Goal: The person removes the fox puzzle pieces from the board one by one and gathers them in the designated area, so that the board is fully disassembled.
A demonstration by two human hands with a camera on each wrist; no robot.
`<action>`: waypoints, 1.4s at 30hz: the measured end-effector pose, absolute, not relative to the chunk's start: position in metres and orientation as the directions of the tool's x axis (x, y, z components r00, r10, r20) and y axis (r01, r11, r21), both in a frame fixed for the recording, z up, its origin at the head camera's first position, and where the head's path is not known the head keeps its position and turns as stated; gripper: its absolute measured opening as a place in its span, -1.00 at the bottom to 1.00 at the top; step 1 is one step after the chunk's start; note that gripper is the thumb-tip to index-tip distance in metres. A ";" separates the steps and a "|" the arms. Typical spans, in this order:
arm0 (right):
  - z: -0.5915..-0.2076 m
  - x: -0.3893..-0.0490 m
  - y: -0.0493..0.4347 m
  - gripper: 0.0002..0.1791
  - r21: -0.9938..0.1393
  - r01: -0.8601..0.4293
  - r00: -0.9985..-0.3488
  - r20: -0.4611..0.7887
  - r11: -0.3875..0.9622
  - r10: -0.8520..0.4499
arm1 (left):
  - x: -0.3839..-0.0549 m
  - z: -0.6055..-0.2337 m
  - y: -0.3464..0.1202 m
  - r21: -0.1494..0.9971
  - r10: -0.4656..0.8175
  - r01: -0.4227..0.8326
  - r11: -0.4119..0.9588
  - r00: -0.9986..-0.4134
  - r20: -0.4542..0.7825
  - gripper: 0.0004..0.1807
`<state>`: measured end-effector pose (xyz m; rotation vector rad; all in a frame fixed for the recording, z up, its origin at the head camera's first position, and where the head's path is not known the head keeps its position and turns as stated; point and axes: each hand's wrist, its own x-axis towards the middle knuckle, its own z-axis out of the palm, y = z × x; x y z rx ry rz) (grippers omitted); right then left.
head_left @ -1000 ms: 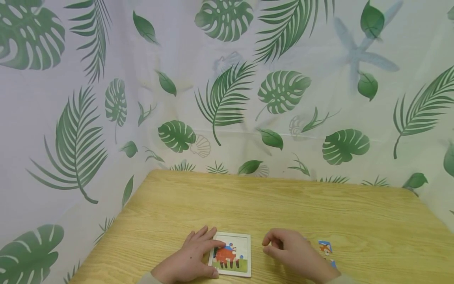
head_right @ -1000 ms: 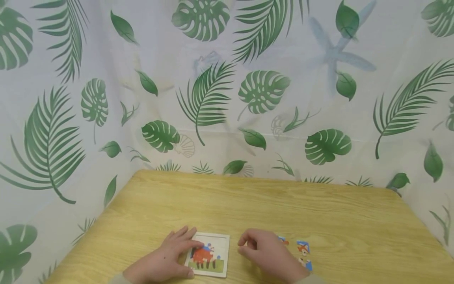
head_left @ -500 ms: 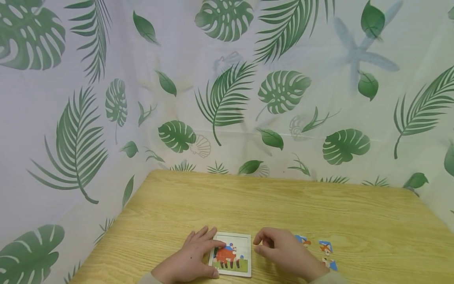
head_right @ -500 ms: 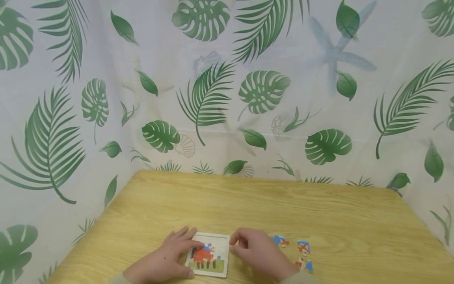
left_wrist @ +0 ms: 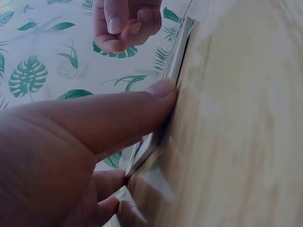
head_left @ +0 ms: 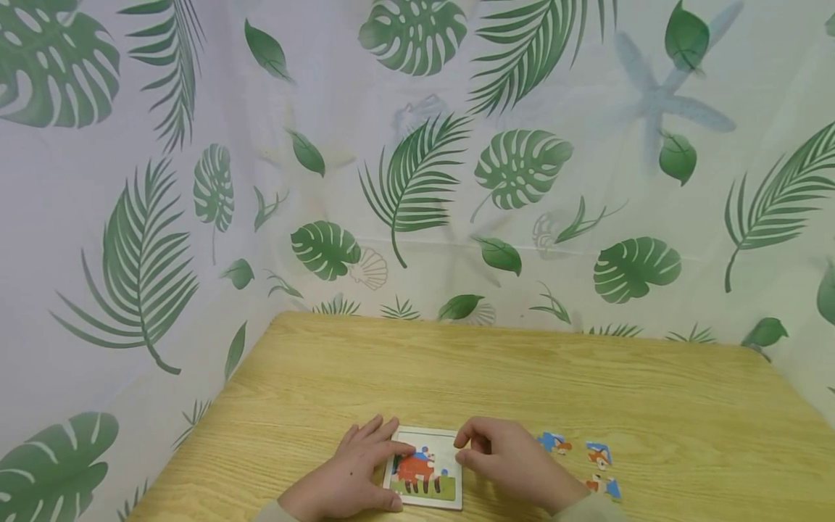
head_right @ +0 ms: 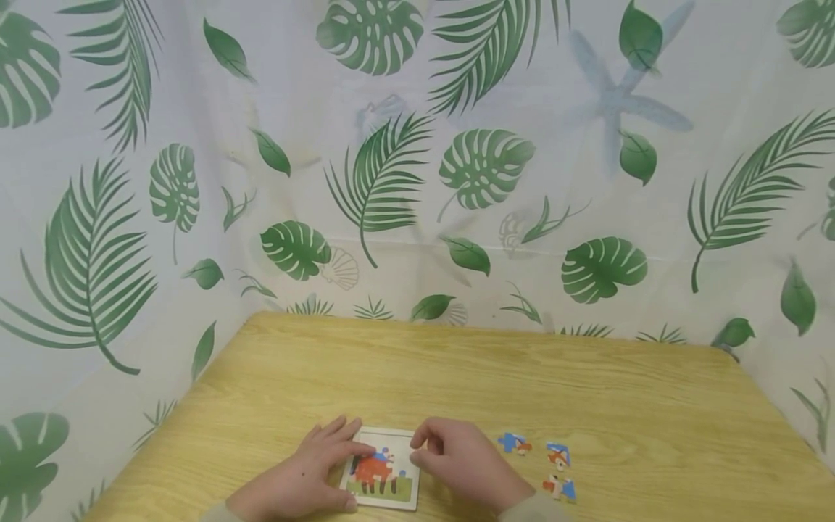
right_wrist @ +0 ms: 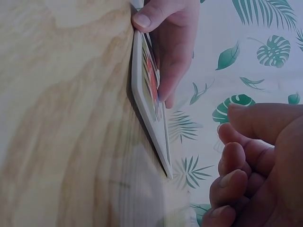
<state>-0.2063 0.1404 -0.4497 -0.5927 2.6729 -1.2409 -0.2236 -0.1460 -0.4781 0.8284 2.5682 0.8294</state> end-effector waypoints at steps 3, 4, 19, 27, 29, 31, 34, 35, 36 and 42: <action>-0.450 -0.208 0.137 -0.87 -0.753 -0.297 -0.912 0.041 0.587 -0.408 | -0.224 -0.478 -0.146 0.603 0.613 0.438 0.666 -0.783 -0.108 -0.29; -0.450 -0.208 0.135 -0.87 -0.750 -0.295 -0.912 0.036 0.592 -0.408 | -0.224 -0.478 -0.146 0.601 0.614 0.443 0.666 -0.782 -0.104 -0.29; -0.459 -0.215 0.116 -0.84 -0.773 -0.268 -0.891 -0.028 0.575 -0.453 | -0.224 -0.478 -0.148 0.596 0.639 0.478 0.644 -0.766 -0.076 -0.30; -0.461 -0.217 0.109 -0.79 -0.757 -0.286 -0.892 -0.015 0.588 -0.453 | -0.225 -0.478 -0.147 0.596 0.643 0.486 0.639 -0.763 -0.068 -0.31; -0.463 -0.219 0.107 -0.79 -0.752 -0.291 -0.891 -0.013 0.591 -0.454 | -0.225 -0.478 -0.147 0.600 0.646 0.487 0.635 -0.761 -0.066 -0.31; -0.465 -0.221 0.105 -0.80 -0.745 -0.296 -0.890 -0.012 0.598 -0.456 | -0.225 -0.479 -0.148 0.603 0.648 0.486 0.632 -0.759 -0.067 -0.31; -0.469 -0.223 0.101 -0.80 -0.743 -0.284 -0.890 -0.031 0.606 -0.455 | -0.225 -0.479 -0.148 0.612 0.647 0.478 0.631 -0.759 -0.074 -0.31; -0.470 -0.223 0.100 -0.79 -0.743 -0.279 -0.890 -0.037 0.609 -0.454 | -0.225 -0.479 -0.148 0.614 0.647 0.475 0.630 -0.759 -0.076 -0.31; -0.471 -0.223 0.099 -0.79 -0.746 -0.273 -0.890 -0.043 0.608 -0.453 | -0.225 -0.479 -0.149 0.617 0.646 0.472 0.630 -0.759 -0.079 -0.31; -0.472 -0.224 0.095 -0.78 -0.753 -0.253 -0.896 -0.055 0.608 -0.442 | -0.224 -0.477 -0.148 0.632 0.649 0.463 0.621 -0.756 -0.084 -0.31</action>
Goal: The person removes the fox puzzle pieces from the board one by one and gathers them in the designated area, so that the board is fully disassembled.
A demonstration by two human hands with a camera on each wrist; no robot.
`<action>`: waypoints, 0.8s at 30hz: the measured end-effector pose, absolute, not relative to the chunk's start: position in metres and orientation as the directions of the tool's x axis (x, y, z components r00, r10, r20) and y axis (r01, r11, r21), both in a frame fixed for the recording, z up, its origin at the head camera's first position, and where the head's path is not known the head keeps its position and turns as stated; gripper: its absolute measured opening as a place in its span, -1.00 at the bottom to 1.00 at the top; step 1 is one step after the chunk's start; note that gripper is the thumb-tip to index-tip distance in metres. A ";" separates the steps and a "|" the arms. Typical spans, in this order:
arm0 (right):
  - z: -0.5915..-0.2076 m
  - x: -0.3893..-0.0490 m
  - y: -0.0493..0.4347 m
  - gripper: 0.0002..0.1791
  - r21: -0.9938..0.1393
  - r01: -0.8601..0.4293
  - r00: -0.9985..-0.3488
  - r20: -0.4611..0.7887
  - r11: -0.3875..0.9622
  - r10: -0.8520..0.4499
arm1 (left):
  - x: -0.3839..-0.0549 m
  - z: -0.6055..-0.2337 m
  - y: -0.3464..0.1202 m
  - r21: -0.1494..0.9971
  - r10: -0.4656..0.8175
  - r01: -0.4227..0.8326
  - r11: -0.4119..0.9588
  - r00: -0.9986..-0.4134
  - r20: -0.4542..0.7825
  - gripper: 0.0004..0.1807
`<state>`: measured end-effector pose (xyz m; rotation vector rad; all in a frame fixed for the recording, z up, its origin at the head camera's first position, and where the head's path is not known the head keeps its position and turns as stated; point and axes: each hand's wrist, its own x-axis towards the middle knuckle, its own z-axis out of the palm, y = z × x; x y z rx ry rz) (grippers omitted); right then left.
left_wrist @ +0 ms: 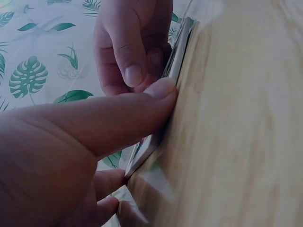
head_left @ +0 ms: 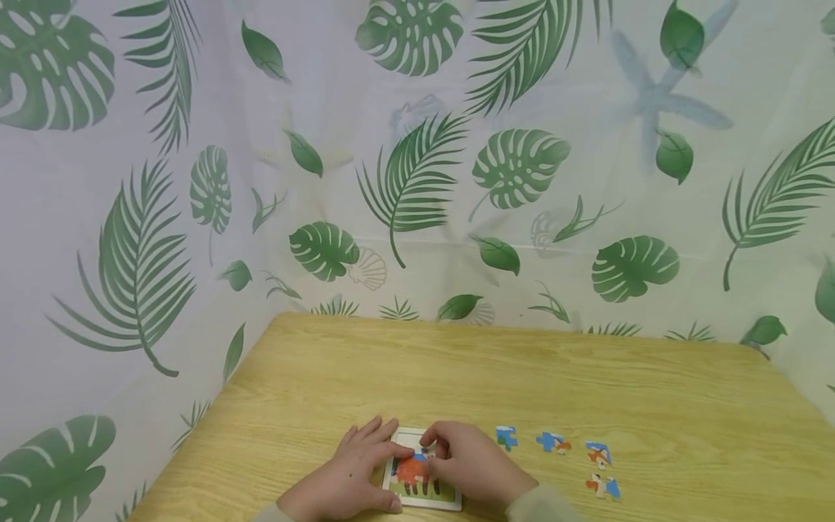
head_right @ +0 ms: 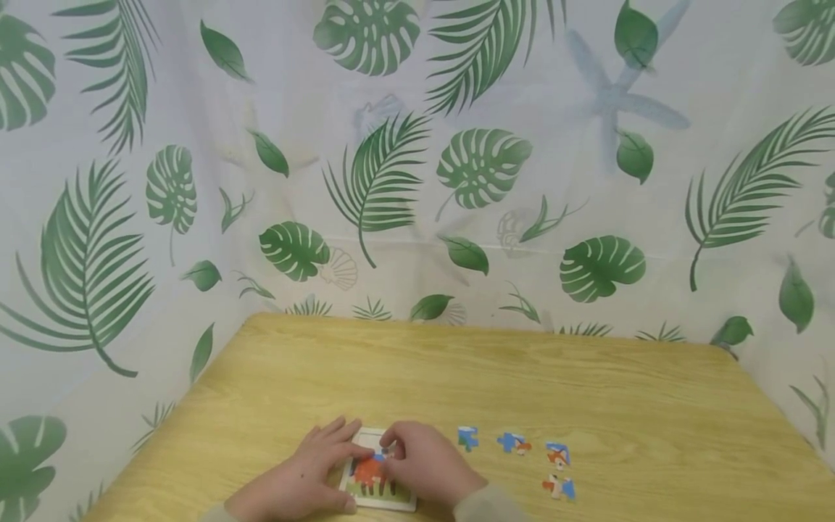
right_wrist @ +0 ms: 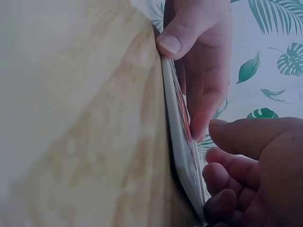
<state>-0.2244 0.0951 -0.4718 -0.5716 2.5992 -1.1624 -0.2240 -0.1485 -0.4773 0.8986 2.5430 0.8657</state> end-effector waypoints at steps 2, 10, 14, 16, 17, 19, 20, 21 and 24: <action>-0.472 -0.224 0.095 -0.79 -0.745 -0.254 -0.899 -0.055 0.617 -0.435 | -0.223 -0.477 -0.148 0.632 0.649 0.462 0.622 -0.756 -0.086 -0.31; -0.475 -0.224 0.092 -0.75 -0.737 -0.201 -0.913 -0.099 0.646 -0.396 | -0.223 -0.476 -0.147 0.626 0.643 0.460 0.629 -0.761 -0.088 -0.31; -0.477 -0.223 0.091 -0.72 -0.727 -0.211 -0.916 -0.087 0.654 -0.392 | -0.222 -0.476 -0.147 0.636 0.644 0.454 0.624 -0.760 -0.089 -0.32; -0.477 -0.223 0.091 -0.71 -0.716 -0.232 -0.915 -0.069 0.659 -0.397 | -0.222 -0.476 -0.147 0.640 0.645 0.452 0.621 -0.759 -0.090 -0.32; -0.477 -0.223 0.091 -0.70 -0.709 -0.241 -0.915 -0.062 0.662 -0.399 | -0.222 -0.476 -0.148 0.642 0.646 0.452 0.620 -0.758 -0.090 -0.32; -0.477 -0.223 0.090 -0.69 -0.691 -0.261 -0.914 -0.048 0.674 -0.403 | -0.223 -0.476 -0.148 0.644 0.647 0.451 0.617 -0.758 -0.089 -0.32; -0.477 -0.223 0.090 -0.68 -0.685 -0.262 -0.914 -0.049 0.680 -0.402 | -0.223 -0.476 -0.148 0.645 0.647 0.451 0.616 -0.757 -0.089 -0.32; -0.476 -0.223 0.089 -0.67 -0.679 -0.262 -0.915 -0.051 0.686 -0.400 | -0.223 -0.477 -0.148 0.646 0.647 0.451 0.616 -0.757 -0.089 -0.32; -0.475 -0.224 0.088 -0.68 -0.664 -0.253 -0.917 -0.067 0.704 -0.393 | -0.224 -0.478 -0.149 0.648 0.647 0.451 0.613 -0.757 -0.086 -0.32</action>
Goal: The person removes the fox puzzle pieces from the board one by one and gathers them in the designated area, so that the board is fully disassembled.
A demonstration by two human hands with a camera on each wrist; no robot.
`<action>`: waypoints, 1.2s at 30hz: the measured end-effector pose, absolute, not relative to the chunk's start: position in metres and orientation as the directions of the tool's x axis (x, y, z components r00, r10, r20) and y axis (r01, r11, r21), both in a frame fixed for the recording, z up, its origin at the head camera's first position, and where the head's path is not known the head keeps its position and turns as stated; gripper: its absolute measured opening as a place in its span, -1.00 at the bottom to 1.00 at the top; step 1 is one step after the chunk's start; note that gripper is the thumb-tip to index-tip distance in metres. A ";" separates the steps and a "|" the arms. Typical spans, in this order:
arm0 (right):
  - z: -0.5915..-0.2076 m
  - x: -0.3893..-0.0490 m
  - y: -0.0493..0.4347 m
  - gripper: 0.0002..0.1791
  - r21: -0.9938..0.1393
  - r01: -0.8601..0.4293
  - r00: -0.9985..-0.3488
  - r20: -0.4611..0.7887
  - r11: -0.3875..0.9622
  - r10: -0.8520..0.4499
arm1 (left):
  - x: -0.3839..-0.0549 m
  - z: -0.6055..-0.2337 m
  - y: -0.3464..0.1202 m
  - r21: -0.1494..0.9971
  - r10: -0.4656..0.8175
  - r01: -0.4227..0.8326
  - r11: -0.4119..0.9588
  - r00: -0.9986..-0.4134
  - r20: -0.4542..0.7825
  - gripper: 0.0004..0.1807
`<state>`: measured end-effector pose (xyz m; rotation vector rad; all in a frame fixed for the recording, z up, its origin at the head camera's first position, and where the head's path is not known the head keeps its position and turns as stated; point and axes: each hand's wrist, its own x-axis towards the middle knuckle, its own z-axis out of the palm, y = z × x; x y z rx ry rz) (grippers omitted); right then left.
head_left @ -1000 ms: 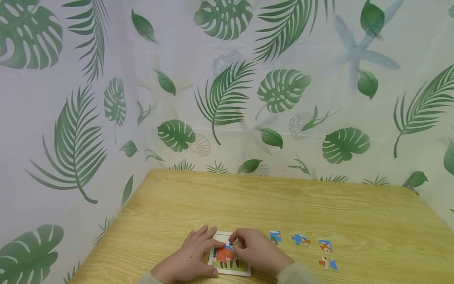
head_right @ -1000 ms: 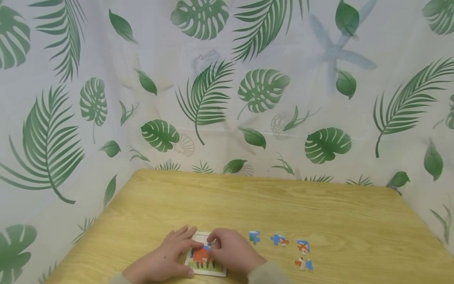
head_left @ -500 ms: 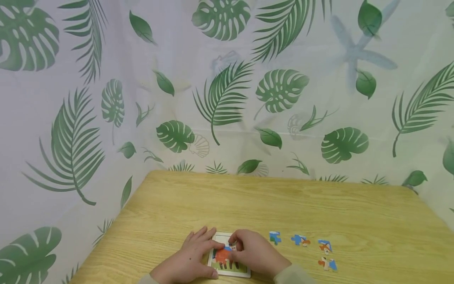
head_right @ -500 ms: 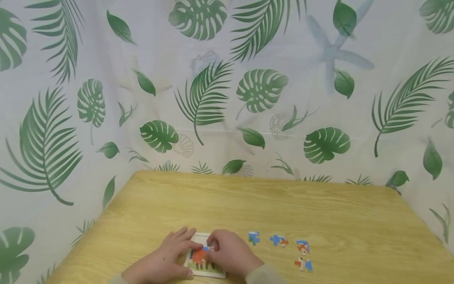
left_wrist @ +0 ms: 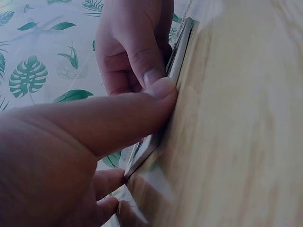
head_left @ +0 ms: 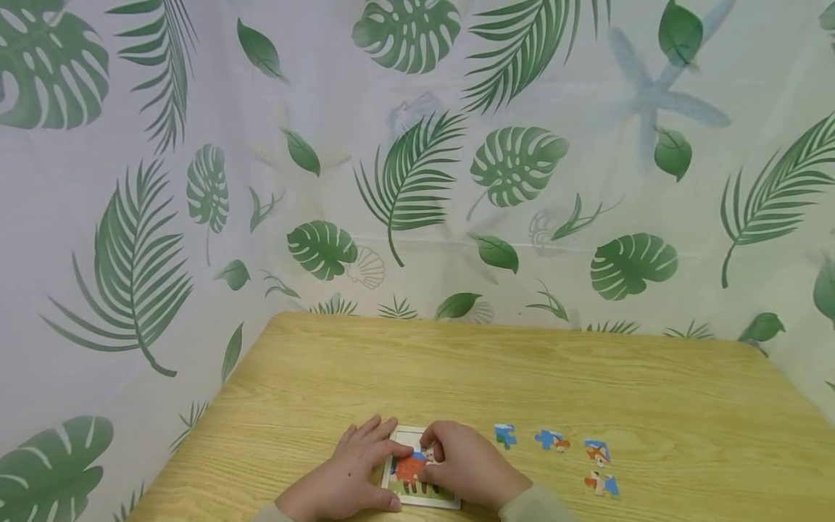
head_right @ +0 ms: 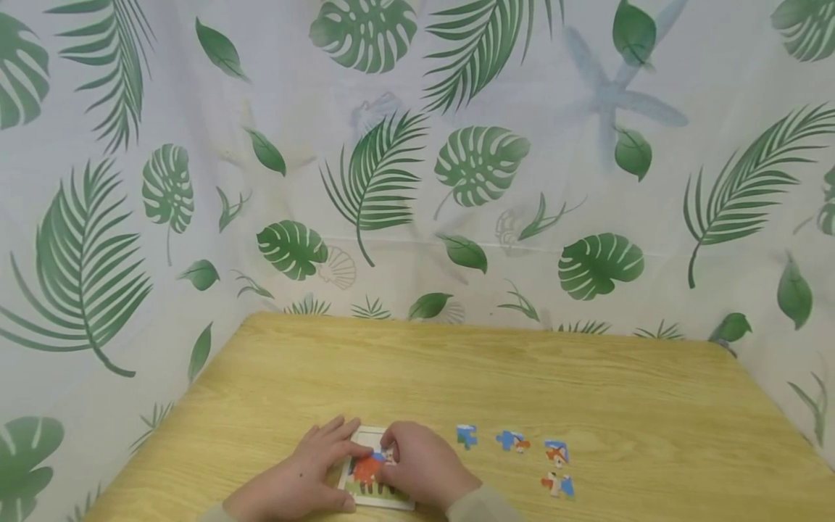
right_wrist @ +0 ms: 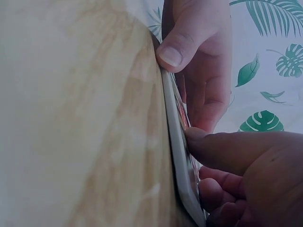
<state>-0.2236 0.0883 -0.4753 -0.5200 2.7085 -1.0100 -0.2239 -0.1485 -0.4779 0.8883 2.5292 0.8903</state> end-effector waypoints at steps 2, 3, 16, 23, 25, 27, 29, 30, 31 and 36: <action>-0.475 -0.224 0.088 -0.68 -0.658 -0.247 -0.918 -0.076 0.711 -0.389 | -0.225 -0.479 -0.149 0.648 0.648 0.453 0.612 -0.757 -0.084 -0.32; -0.475 -0.224 0.088 -0.68 -0.657 -0.246 -0.918 -0.078 0.713 -0.388 | -0.225 -0.479 -0.149 0.649 0.647 0.451 0.613 -0.758 -0.085 -0.32; -0.473 -0.226 0.086 -0.69 -0.641 -0.240 -0.919 -0.092 0.729 -0.383 | -0.226 -0.480 -0.148 0.632 0.647 0.458 0.626 -0.757 -0.092 -0.32; -0.470 -0.227 0.085 -0.68 -0.636 -0.220 -0.920 -0.118 0.739 -0.375 | -0.224 -0.477 -0.147 0.629 0.648 0.461 0.626 -0.756 -0.092 -0.32; -0.470 -0.227 0.085 -0.69 -0.646 -0.212 -0.919 -0.124 0.733 -0.375 | -0.224 -0.476 -0.147 0.630 0.649 0.460 0.626 -0.755 -0.094 -0.32; -0.469 -0.226 0.085 -0.69 -0.649 -0.220 -0.916 -0.119 0.728 -0.382 | -0.223 -0.476 -0.147 0.633 0.648 0.455 0.626 -0.755 -0.099 -0.32; -0.469 -0.226 0.085 -0.68 -0.649 -0.226 -0.915 -0.116 0.727 -0.387 | -0.223 -0.476 -0.147 0.632 0.648 0.454 0.628 -0.755 -0.102 -0.32; -0.470 -0.226 0.085 -0.68 -0.649 -0.226 -0.914 -0.116 0.726 -0.388 | -0.223 -0.476 -0.147 0.632 0.648 0.454 0.628 -0.755 -0.102 -0.32; -0.470 -0.226 0.085 -0.69 -0.647 -0.227 -0.915 -0.115 0.728 -0.388 | -0.223 -0.476 -0.147 0.631 0.648 0.454 0.629 -0.755 -0.102 -0.32; -0.470 -0.227 0.086 -0.69 -0.650 -0.208 -0.919 -0.126 0.731 -0.373 | -0.223 -0.475 -0.147 0.625 0.650 0.466 0.626 -0.754 -0.089 -0.32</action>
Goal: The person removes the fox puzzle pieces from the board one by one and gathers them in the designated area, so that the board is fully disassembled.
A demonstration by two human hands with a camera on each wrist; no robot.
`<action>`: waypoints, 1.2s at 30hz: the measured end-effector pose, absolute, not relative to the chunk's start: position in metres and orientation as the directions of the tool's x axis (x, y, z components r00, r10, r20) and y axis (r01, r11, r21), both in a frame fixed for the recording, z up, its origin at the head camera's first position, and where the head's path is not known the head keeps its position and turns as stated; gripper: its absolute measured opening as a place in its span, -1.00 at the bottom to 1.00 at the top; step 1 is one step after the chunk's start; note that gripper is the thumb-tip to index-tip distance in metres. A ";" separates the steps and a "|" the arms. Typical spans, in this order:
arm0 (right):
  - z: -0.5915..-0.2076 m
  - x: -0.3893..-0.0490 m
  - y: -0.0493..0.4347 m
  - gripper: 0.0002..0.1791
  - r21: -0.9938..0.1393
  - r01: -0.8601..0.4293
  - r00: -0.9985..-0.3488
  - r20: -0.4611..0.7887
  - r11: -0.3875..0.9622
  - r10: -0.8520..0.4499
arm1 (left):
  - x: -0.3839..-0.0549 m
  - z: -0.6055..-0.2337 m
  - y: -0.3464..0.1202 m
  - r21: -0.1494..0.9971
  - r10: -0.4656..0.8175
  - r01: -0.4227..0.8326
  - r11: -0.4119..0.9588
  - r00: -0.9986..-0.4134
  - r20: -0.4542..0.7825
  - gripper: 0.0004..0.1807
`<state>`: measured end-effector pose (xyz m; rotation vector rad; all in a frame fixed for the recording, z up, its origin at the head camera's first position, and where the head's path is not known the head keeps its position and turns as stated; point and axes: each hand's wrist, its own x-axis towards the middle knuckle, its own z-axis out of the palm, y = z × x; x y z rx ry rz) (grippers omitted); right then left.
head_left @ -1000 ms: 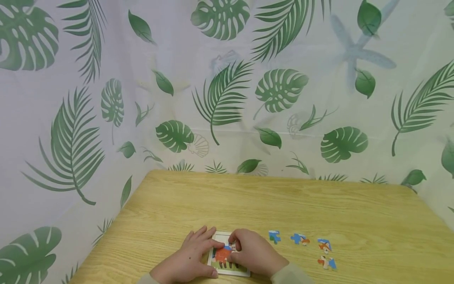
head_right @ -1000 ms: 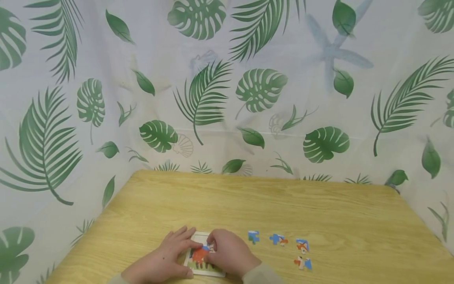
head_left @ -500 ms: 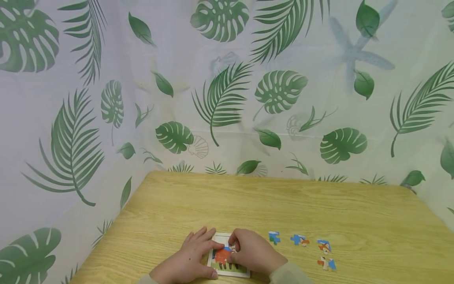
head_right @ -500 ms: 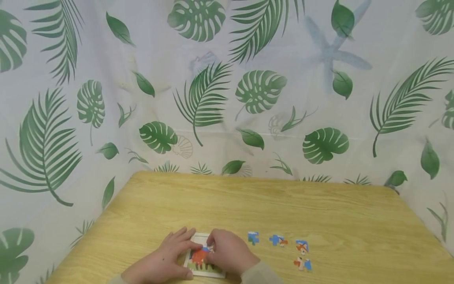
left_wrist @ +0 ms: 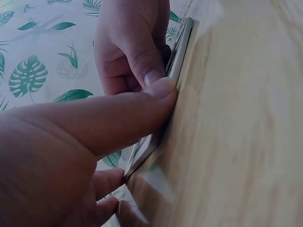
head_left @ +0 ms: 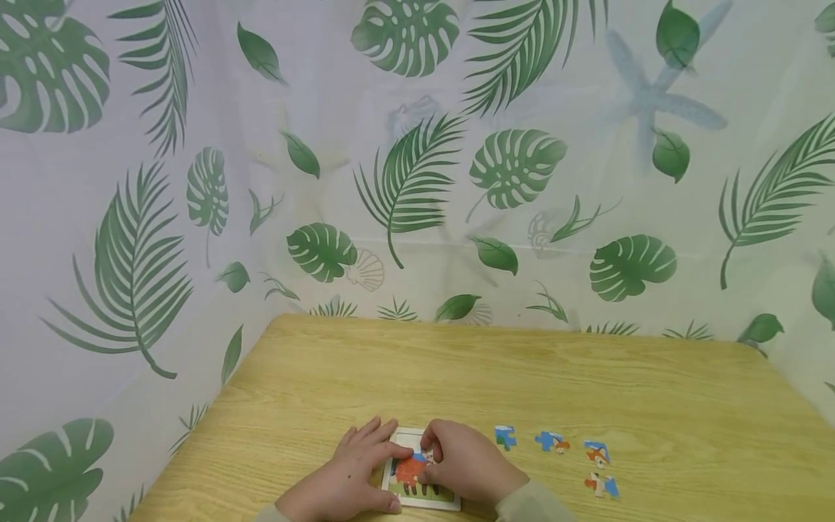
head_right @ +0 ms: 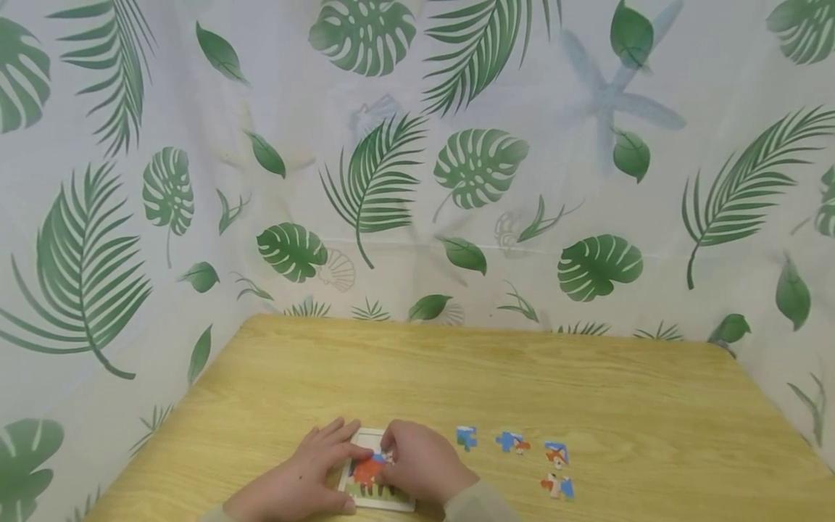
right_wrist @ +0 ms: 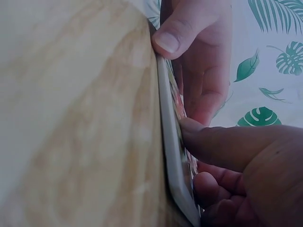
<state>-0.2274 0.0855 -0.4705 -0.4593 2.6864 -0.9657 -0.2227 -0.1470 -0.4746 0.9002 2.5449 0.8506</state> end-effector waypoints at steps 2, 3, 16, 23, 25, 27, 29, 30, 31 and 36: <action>-0.471 -0.228 0.086 -0.69 -0.652 -0.200 -0.921 -0.130 0.731 -0.367 | -0.222 -0.474 -0.147 0.624 0.651 0.470 0.625 -0.754 -0.084 -0.32; -0.471 -0.228 0.086 -0.69 -0.652 -0.200 -0.921 -0.129 0.731 -0.367 | -0.222 -0.474 -0.147 0.622 0.651 0.472 0.625 -0.754 -0.082 -0.32; -0.472 -0.226 0.087 -0.62 -0.679 -0.215 -0.925 -0.090 0.702 -0.370 | -0.224 -0.477 -0.149 0.604 0.653 0.490 0.628 -0.754 -0.068 -0.32; -0.471 -0.224 0.089 -0.60 -0.678 -0.259 -0.921 -0.041 0.688 -0.387 | -0.224 -0.479 -0.148 0.607 0.652 0.489 0.626 -0.755 -0.064 -0.31; -0.472 -0.223 0.091 -0.65 -0.701 -0.250 -0.922 -0.038 0.668 -0.385 | -0.224 -0.478 -0.148 0.608 0.652 0.489 0.626 -0.755 -0.065 -0.31; -0.473 -0.223 0.093 -0.73 -0.744 -0.225 -0.925 -0.040 0.629 -0.379 | -0.224 -0.477 -0.147 0.610 0.652 0.486 0.627 -0.756 -0.068 -0.30; -0.474 -0.224 0.095 -0.83 -0.790 -0.196 -0.927 -0.043 0.581 -0.372 | -0.224 -0.477 -0.147 0.614 0.650 0.480 0.627 -0.757 -0.072 -0.30; -0.475 -0.225 0.096 -0.86 -0.806 -0.184 -0.928 -0.045 0.562 -0.370 | -0.224 -0.477 -0.147 0.617 0.650 0.477 0.626 -0.757 -0.075 -0.30; -0.475 -0.225 0.096 -0.89 -0.818 -0.181 -0.928 -0.042 0.546 -0.369 | -0.224 -0.477 -0.147 0.622 0.649 0.473 0.624 -0.757 -0.077 -0.30; -0.473 -0.227 0.098 -0.93 -0.843 -0.164 -0.930 -0.040 0.512 -0.365 | -0.226 -0.480 -0.148 0.618 0.644 0.469 0.631 -0.761 -0.081 -0.29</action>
